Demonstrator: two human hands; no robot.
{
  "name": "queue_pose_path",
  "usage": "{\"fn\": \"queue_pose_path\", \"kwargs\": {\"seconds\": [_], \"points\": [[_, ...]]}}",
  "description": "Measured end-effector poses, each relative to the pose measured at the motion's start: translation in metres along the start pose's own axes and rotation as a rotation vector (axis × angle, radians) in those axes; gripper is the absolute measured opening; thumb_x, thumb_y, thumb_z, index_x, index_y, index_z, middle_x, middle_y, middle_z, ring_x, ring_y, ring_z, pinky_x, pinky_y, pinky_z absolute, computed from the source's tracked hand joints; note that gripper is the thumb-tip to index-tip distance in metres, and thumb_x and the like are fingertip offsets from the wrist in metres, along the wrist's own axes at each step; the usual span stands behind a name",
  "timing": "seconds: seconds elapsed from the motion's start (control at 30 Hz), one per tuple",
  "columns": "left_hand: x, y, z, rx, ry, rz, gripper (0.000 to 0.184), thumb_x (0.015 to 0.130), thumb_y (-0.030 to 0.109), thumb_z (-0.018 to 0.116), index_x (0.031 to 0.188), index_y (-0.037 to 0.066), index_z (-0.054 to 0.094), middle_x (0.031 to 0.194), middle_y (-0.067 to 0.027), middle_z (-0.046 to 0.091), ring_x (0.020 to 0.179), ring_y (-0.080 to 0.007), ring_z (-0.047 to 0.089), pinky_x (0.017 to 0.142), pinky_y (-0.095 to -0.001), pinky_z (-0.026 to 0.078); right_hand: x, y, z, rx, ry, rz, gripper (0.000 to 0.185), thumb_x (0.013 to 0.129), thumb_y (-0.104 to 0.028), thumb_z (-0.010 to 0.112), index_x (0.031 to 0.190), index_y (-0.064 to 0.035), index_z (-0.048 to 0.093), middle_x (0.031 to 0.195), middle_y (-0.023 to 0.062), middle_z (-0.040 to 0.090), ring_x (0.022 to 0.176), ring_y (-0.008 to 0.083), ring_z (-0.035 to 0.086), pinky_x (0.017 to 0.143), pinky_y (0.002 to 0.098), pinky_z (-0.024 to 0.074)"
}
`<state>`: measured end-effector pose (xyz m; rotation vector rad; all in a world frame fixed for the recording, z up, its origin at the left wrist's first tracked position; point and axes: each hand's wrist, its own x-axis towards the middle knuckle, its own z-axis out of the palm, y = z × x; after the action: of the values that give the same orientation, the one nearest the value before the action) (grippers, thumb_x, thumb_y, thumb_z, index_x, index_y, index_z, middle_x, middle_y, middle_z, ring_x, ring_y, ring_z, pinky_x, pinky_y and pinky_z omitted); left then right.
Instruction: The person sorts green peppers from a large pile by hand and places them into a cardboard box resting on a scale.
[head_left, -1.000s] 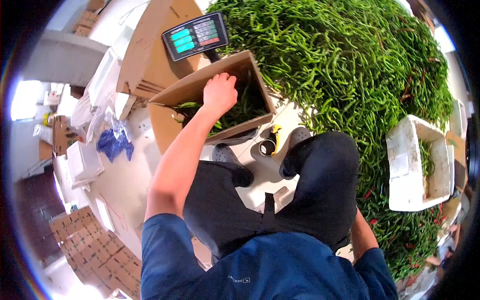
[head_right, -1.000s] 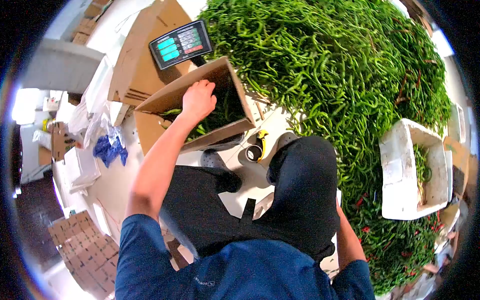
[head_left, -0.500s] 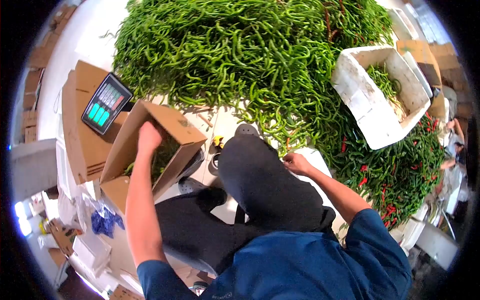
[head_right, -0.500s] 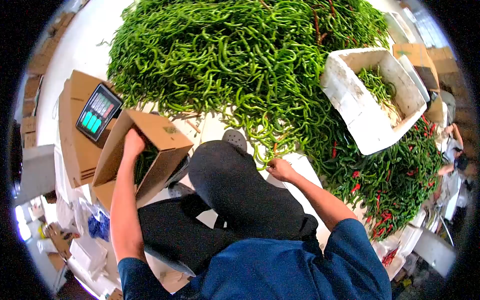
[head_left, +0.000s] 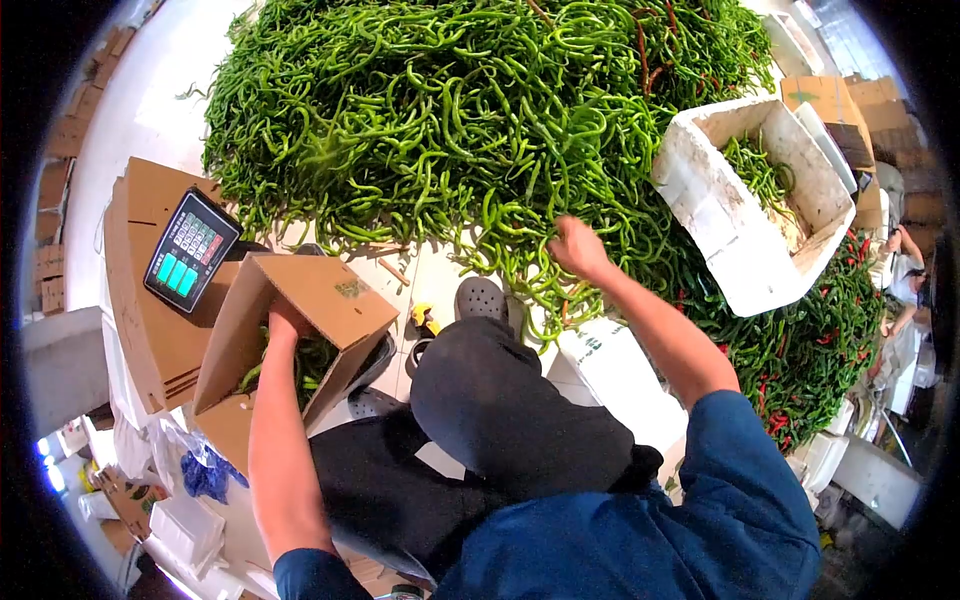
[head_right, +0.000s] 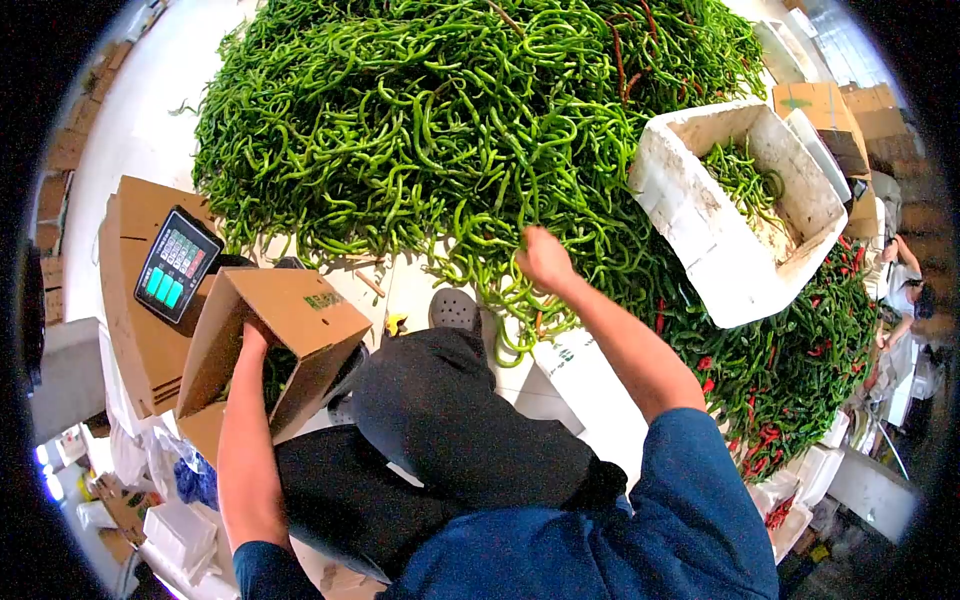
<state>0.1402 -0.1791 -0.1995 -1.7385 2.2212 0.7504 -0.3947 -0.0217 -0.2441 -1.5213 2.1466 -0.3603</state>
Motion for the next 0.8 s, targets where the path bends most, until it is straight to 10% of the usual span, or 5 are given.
{"fn": "queue_pose_path", "kwargs": {"seconds": [0.27,0.47,0.63,0.8], "points": [[-0.031,0.056,-0.047,-0.129,0.054,0.005,0.036,0.084,0.027,0.066,0.111,0.001,0.066,0.114,-0.0215,0.067,0.1,-0.0383,0.066,0.085,-0.0411,0.053,0.125,0.002,-0.041,-0.367,0.455,0.071,0.052,0.079,-0.021,0.069,0.124,-0.004,0.049,0.12,0.016,0.056,0.116,0.0337,0.054,0.09,0.0558,0.0447],[-0.083,0.048,-0.093,-0.861,0.171,-0.293,0.018,0.095,0.003,0.056,0.111,0.0,0.062,0.112,-0.0131,0.068,0.092,-0.0178,0.066,0.079,-0.0301,0.055,0.168,0.0,-0.067,-0.115,0.309,0.372,0.099,0.072,-0.043,0.082,0.147,-0.0048,0.03,0.149,0.0171,0.037,0.132,0.0383,0.043,0.101,0.0593,0.0407],[-0.13,0.074,-0.158,-1.401,0.516,-0.101,0.028,0.103,0.022,0.053,0.109,-0.005,0.06,0.116,-0.0233,0.065,0.11,-0.0279,0.065,0.098,-0.037,0.056,0.183,-0.003,-0.05,-0.186,0.251,0.321,0.107,0.068,-0.049,0.084,0.149,-0.005,0.028,0.153,0.0166,0.031,0.132,0.0429,0.04,0.101,0.0594,0.0421],[-0.134,-0.01,-0.096,-1.965,0.41,-0.483,0.032,0.104,0.023,0.049,0.109,-0.009,0.054,0.118,-0.0272,0.062,0.114,-0.0401,0.062,0.097,-0.0477,0.056,0.181,-0.001,-0.031,-0.189,0.245,0.356,0.105,0.066,-0.05,0.083,0.147,-0.006,0.031,0.149,0.015,0.035,0.131,0.0425,0.04,0.101,0.0576,0.0429]]}}
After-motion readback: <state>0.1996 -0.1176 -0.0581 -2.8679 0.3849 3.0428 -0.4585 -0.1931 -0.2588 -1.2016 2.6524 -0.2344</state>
